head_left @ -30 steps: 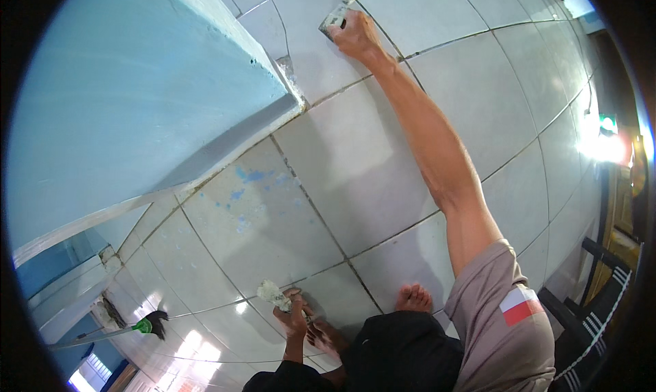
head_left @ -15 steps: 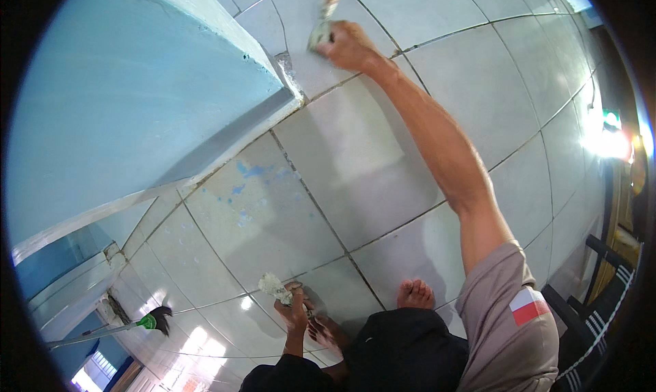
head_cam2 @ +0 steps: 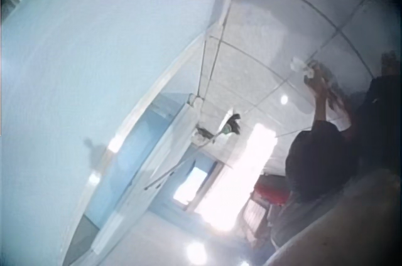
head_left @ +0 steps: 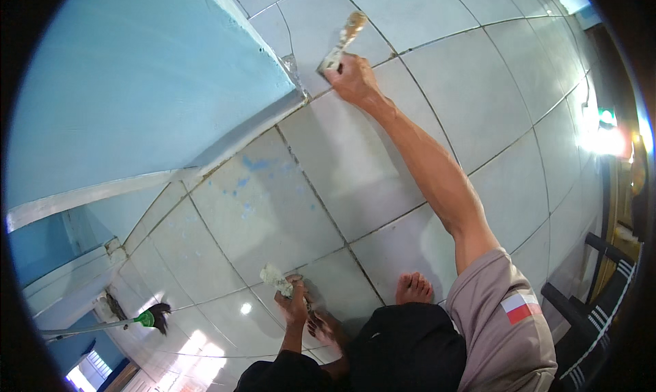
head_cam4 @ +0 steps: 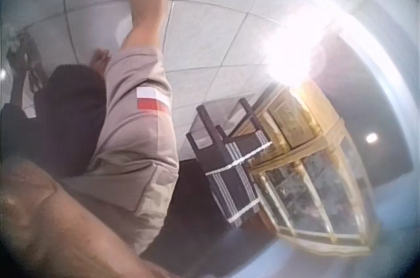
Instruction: The person applies grout to the gaps between white floor tiles using a small trowel and wipes excess material with a cloth. The person works methodically along the tile seams, smoothing the grout and cleaning the tile surfaces.
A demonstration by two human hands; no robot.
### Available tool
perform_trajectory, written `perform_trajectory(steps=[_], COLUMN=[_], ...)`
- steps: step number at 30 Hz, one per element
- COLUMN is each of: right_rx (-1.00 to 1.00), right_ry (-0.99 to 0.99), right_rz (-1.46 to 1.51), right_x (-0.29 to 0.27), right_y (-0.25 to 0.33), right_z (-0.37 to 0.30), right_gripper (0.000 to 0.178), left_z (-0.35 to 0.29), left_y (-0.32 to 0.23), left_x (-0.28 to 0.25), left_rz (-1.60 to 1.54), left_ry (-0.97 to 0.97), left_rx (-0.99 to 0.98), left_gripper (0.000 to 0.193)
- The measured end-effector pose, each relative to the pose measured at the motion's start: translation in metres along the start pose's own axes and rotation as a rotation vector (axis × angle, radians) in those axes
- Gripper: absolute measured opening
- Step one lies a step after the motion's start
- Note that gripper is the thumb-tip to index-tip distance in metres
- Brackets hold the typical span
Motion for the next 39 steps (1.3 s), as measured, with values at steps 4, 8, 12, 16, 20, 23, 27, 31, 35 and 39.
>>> perform_trajectory(steps=[4, 8, 12, 16, 20, 23, 27, 31, 35, 39], right_rx=[0.121, 0.043, 0.149, 0.042, 0.178, 0.058, 0.248, 0.227, 0.169, 0.153], right_ry=[0.063, 0.090, 0.080, 0.015, -0.064, 0.018, 0.033, 0.103, 0.075, 0.059], right_rz=[0.106, 0.056, 0.108, 0.060, 0.103, -0.001, 0.147, 0.105, 0.014, 0.044], right_x=[0.000, 0.018, 0.011, 0.024, 0.007, 0.028, 0.025, 0.036, 0.042, 0.032], right_y=[0.004, 0.010, 0.017, 0.011, 0.008, 0.022, 0.008, 0.006, 0.027, 0.013], right_z=[0.000, -0.008, -0.005, -0.020, -0.011, -0.012, -0.007, 0.006, -0.008, 0.015], right_gripper=[0.022, 0.023, 0.026, 0.026, 0.028, 0.030, 0.030, 0.030, 0.029, 0.029], left_z=[-0.002, -0.001, -0.002, 0.000, 0.000, 0.000, -0.002, -0.001, 0.000, -0.001], left_y=[-0.012, -0.009, -0.008, 0.003, -0.014, -0.011, -0.005, -0.007, -0.010, -0.006], left_x=[0.009, 0.011, 0.004, 0.003, 0.007, 0.009, 0.005, 0.009, 0.003, 0.005], left_rz=[-0.008, -0.043, -0.029, 0.004, 0.022, 0.009, -0.004, -0.034, 0.037, 0.032], left_ry=[0.035, 0.039, 0.005, 0.044, 0.060, 0.047, 0.054, 0.041, 0.065, 0.066], left_rx=[-0.036, -0.018, -0.026, -0.023, -0.011, -0.002, -0.006, -0.023, -0.001, 0.000], left_gripper=[0.019, 0.020, 0.021, 0.022, 0.021, 0.021, 0.020, 0.019, 0.020, 0.021])
Point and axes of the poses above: each hand's wrist, its own z-axis towards the middle knuckle, its own x-axis out of the palm, y = z × x, the point moved 9 cm from there along z, towards the middle knuckle, and after that the axes turned 7 degrees about x, right-handed, at the moved point
